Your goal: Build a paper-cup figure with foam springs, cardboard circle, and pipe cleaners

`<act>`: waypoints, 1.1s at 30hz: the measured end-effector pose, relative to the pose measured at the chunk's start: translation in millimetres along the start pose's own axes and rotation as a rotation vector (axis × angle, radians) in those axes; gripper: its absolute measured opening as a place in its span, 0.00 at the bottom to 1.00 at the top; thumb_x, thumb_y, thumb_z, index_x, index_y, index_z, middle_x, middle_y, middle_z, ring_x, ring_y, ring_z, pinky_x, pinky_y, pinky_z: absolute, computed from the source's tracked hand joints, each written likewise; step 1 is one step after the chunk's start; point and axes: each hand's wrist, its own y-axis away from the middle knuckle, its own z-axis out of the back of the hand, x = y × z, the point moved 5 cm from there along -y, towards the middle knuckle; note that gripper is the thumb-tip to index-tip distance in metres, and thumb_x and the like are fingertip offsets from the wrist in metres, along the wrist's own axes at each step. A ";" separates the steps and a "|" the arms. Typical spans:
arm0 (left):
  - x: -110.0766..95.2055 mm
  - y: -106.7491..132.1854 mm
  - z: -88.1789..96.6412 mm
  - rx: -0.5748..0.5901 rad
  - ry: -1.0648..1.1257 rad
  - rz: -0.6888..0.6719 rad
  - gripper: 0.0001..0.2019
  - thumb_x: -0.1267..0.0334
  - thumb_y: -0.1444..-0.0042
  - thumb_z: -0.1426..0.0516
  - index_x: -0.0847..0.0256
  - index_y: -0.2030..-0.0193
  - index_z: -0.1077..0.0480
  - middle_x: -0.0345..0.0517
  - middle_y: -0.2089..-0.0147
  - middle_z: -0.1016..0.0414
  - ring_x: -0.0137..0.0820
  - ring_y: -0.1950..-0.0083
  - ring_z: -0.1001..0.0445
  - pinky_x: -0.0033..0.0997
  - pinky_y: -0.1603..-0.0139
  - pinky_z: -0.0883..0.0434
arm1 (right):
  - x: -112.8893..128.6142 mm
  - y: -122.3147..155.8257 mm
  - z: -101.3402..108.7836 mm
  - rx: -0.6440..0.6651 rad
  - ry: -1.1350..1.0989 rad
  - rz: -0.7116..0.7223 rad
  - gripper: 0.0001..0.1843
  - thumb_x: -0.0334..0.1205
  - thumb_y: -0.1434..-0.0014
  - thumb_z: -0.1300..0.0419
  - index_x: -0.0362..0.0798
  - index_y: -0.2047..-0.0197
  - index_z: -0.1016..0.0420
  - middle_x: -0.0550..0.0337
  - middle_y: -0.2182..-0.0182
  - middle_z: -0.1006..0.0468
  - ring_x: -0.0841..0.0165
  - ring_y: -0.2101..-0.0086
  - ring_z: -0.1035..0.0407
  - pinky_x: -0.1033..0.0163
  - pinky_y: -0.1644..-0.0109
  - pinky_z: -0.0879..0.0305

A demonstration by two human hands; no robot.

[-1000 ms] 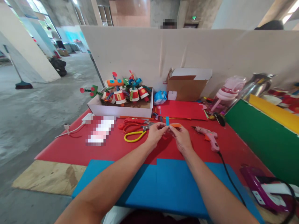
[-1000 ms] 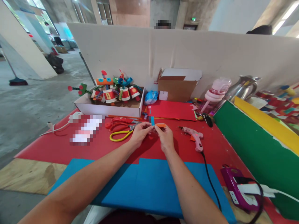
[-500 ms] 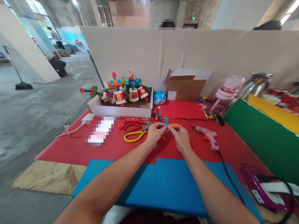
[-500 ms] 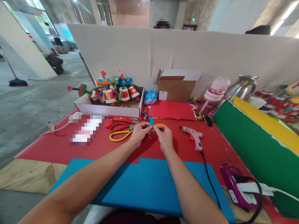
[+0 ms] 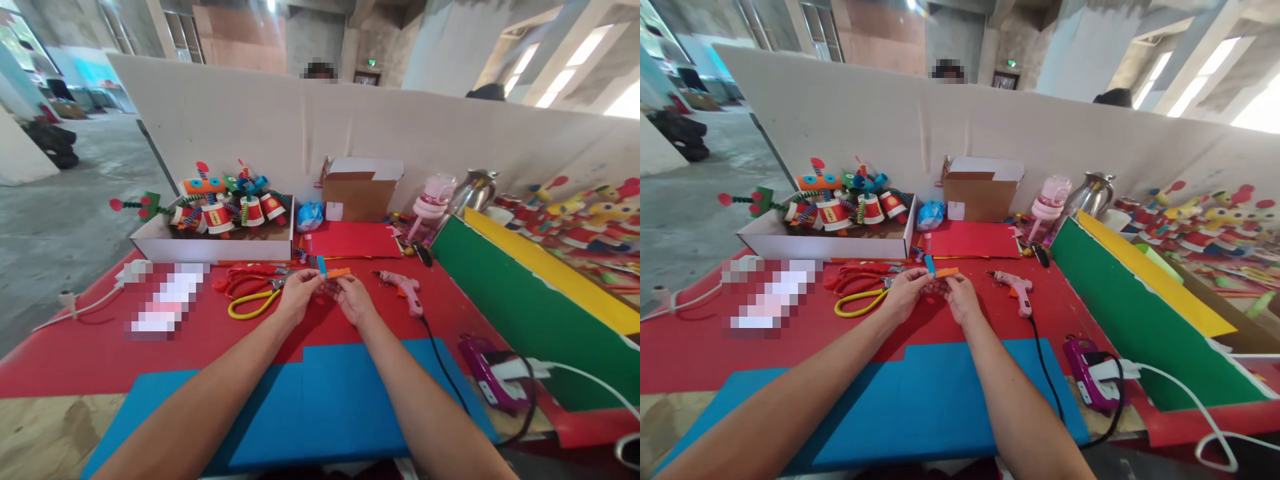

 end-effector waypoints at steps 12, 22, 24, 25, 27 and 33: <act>1.4 -1.2 2.8 -0.020 -0.037 0.010 0.15 0.58 0.66 0.31 0.65 0.75 0.28 0.38 0.79 0.30 0.21 0.80 0.37 0.21 0.80 0.38 | 1.1 5.3 -3.3 0.032 0.028 0.014 0.19 0.42 0.69 0.24 0.49 0.72 0.22 0.66 0.76 0.21 0.74 0.75 0.29 0.65 0.62 0.29; 0.8 -0.9 2.4 -0.031 -0.042 0.003 0.14 0.61 0.68 0.31 0.65 0.77 0.29 0.38 0.80 0.31 0.19 0.80 0.38 0.20 0.79 0.40 | 0.7 6.2 -4.8 0.013 0.166 0.081 0.17 0.46 0.62 0.27 0.48 0.68 0.21 0.63 0.74 0.20 0.71 0.73 0.27 0.62 0.60 0.30; 1.2 -0.8 2.5 -0.027 -0.039 0.005 0.14 0.61 0.68 0.31 0.65 0.76 0.28 0.38 0.79 0.30 0.20 0.80 0.37 0.21 0.78 0.40 | 0.6 5.8 -4.9 0.014 0.195 0.096 0.17 0.47 0.61 0.28 0.48 0.67 0.20 0.62 0.74 0.19 0.70 0.72 0.27 0.61 0.59 0.30; 1.7 -0.6 2.6 -0.026 -0.035 0.009 0.14 0.61 0.68 0.32 0.65 0.75 0.27 0.38 0.79 0.30 0.20 0.80 0.37 0.21 0.79 0.39 | 0.9 5.8 -4.9 0.012 0.207 0.106 0.16 0.47 0.60 0.29 0.49 0.67 0.20 0.62 0.73 0.19 0.69 0.71 0.26 0.60 0.58 0.30; 2.5 -0.3 2.9 -0.026 -0.020 0.018 0.14 0.62 0.67 0.32 0.65 0.73 0.26 0.39 0.78 0.29 0.21 0.80 0.37 0.22 0.79 0.39 | 2.2 5.7 -4.5 -0.003 0.230 0.135 0.15 0.46 0.59 0.30 0.50 0.67 0.19 0.62 0.72 0.19 0.68 0.71 0.26 0.60 0.58 0.30; 2.6 1.3 0.4 0.006 0.029 0.060 0.14 0.65 0.66 0.35 0.66 0.69 0.25 0.42 0.77 0.27 0.22 0.78 0.35 0.22 0.77 0.37 | 11.4 6.8 -1.7 -0.135 0.318 0.285 0.11 0.45 0.59 0.32 0.51 0.70 0.20 0.62 0.74 0.19 0.67 0.72 0.28 0.59 0.61 0.31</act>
